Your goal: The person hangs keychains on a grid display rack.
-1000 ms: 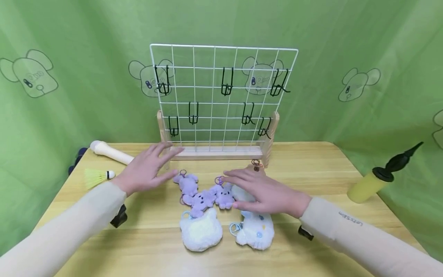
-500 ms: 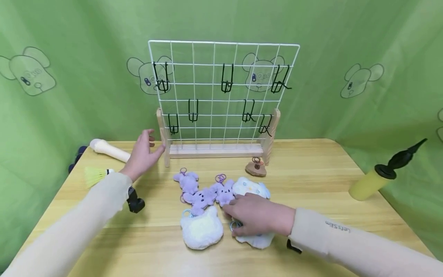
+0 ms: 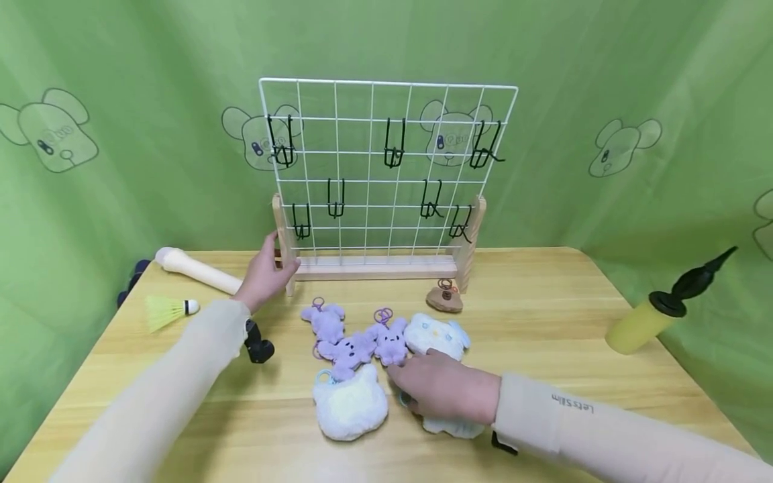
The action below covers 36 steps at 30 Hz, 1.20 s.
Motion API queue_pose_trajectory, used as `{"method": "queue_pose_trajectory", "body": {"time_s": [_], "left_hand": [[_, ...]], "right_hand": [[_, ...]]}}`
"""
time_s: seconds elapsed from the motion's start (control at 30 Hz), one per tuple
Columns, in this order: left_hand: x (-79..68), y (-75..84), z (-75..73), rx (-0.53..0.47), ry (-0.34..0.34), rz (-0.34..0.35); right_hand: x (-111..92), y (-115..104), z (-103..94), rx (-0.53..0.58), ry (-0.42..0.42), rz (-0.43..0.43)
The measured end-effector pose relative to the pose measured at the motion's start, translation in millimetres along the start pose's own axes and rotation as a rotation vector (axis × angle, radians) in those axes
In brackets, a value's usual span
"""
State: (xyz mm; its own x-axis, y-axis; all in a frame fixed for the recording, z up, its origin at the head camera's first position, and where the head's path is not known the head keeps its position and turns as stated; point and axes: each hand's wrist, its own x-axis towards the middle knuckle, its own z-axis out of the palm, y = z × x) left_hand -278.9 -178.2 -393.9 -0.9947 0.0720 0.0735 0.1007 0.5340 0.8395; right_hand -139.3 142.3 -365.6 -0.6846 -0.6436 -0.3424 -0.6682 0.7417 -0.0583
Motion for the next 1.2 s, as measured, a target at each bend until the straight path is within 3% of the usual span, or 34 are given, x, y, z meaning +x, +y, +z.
{"method": "queue_pose_trajectory", "body": {"time_s": [0.2, 0.73, 0.97, 1.2], "left_hand": [[5.5, -6.2, 2.6, -0.003, -0.005, 0.000], [7.6, -12.4, 3.5, 0.012, -0.023, -0.008], [7.1, -12.9, 5.5, 0.001, -0.039, -0.014], [7.7, -13.1, 7.4, -0.004, -0.064, -0.017]], "right_hand": [[1.4, 13.2, 1.8, 0.137, 0.054, -0.102], [5.3, 51.5, 2.1, 0.609, 0.042, -0.309], [5.6, 64.4, 4.3, 0.771, 0.032, -0.293], [6.4, 67.5, 2.1, 0.754, 0.115, -0.240]]}}
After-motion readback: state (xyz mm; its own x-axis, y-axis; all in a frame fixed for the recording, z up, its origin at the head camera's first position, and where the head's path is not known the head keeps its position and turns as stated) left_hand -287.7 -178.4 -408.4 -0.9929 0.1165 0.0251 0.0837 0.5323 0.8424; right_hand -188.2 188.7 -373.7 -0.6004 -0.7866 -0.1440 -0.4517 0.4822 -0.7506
